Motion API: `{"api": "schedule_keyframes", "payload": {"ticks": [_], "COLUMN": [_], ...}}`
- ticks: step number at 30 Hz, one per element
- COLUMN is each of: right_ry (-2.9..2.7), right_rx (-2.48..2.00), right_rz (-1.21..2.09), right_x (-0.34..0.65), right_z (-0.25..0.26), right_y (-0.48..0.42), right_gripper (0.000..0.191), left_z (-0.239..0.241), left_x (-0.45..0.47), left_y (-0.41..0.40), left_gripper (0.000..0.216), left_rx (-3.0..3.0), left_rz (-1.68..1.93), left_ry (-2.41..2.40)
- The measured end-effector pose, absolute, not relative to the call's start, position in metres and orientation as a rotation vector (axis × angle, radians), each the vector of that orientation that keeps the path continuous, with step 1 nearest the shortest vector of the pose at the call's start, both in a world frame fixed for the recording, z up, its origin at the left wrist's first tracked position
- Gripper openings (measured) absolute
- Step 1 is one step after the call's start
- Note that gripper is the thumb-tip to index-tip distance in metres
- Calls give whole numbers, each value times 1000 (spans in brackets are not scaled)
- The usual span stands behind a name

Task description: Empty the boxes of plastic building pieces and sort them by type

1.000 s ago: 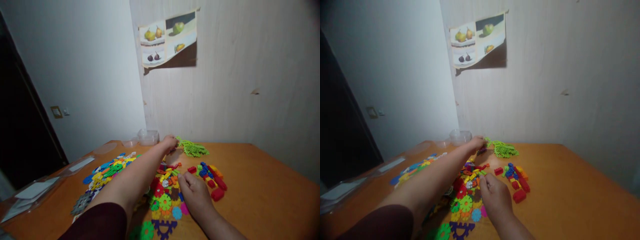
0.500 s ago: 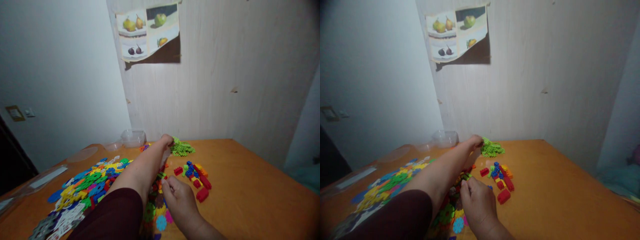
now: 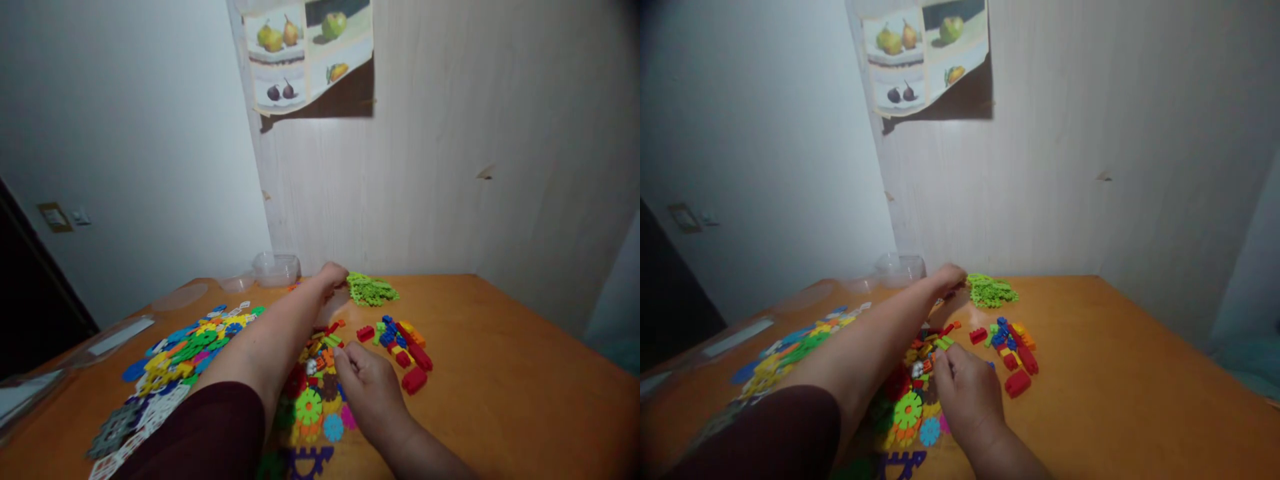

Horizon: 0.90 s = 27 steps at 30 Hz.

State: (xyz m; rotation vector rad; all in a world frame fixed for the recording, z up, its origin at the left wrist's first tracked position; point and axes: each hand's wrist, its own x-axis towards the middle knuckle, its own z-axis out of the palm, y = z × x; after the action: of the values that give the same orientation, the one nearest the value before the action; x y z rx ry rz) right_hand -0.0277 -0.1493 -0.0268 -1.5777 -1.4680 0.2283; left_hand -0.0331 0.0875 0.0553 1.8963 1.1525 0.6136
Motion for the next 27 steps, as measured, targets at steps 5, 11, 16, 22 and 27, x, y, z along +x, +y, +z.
{"api": "schedule_keyframes", "payload": {"ticks": [5,11,16,22,27], "right_ry": [-1499,-1519,-1555,-1560,-1587], "right_rx": [-1533,-1534,-1585,-1641,-1671], "right_rz": [215,149,178,214,193], "right_x": [-24,-20,-17,-13,-6], "right_z": [-28,-28,-28,-27,-33], "right_y": [-148,-149,-151,-152,-148], "right_gripper": [45,46,46,36,41], "left_z": [69,83,81,83,77], "left_x": [-74,-146,-224,-328,-397], "left_y": [62,20,-3,-38,-65], "left_gripper": [16,15,22,37,37], "left_rx": [1812,1799,1798,1786,1821], "left_rz": [627,650,706,784,872], "left_ry": [1123,1031,1086,1251,1479]}}
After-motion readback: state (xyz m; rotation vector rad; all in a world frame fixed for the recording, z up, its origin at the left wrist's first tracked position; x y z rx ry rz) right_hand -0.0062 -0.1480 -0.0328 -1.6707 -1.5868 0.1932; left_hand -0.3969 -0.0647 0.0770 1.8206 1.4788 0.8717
